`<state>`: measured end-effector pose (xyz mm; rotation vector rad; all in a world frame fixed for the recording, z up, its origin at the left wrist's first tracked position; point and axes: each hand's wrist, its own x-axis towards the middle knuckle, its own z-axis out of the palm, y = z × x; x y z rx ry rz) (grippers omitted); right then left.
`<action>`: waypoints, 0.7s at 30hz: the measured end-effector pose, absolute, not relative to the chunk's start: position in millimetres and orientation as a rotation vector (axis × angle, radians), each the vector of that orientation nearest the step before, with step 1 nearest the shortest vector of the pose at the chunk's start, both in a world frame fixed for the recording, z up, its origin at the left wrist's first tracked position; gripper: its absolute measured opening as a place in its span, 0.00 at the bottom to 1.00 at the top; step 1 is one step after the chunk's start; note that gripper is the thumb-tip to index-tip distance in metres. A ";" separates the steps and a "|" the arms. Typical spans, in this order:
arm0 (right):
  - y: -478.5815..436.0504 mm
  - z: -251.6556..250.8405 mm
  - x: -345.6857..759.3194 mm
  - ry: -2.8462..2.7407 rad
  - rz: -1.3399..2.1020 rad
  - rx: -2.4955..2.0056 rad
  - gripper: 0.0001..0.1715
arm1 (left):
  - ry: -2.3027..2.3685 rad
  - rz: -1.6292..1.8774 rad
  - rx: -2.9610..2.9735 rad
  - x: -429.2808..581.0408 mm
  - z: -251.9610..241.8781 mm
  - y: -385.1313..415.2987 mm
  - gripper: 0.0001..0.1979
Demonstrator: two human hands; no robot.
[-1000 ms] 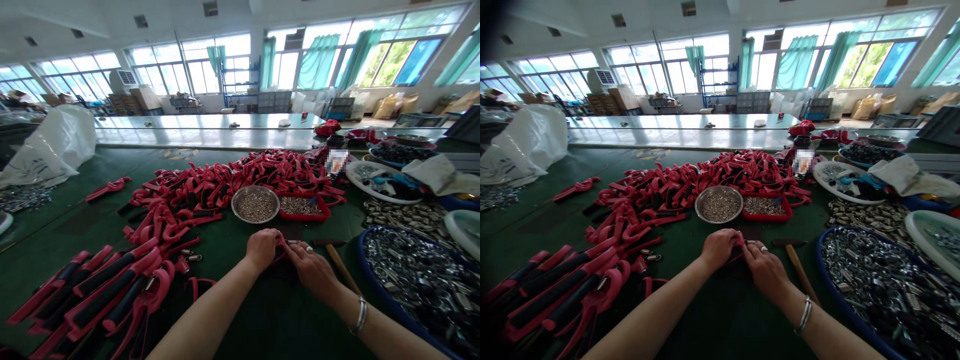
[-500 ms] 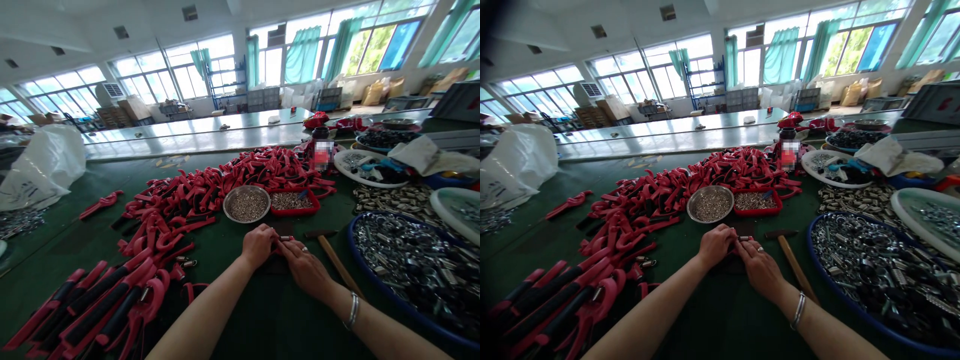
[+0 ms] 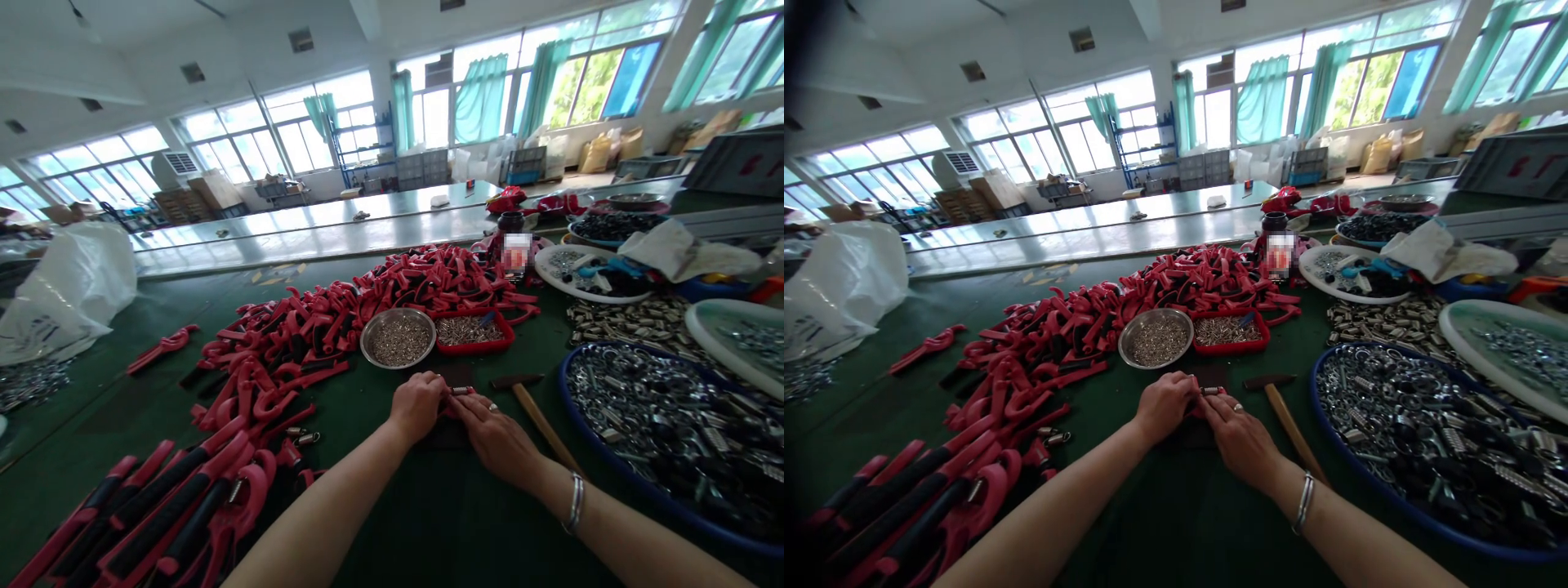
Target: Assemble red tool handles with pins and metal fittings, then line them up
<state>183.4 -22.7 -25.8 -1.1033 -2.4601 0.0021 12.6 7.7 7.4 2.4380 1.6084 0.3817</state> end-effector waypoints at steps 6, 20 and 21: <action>-45.0 -20.4 221.5 -2.333 -0.219 -1.428 0.24 | 1.449 0.505 2.447 -2.6 2.9 7.5 0.15; -108.6 2.0 278.1 -1.651 1.100 -1.654 0.38 | 1.473 0.409 2.579 7.2 14.8 -18.1 0.17; -110.4 6.2 275.5 -1.717 1.011 -1.611 0.37 | 1.510 0.403 2.576 8.5 15.4 -21.5 0.18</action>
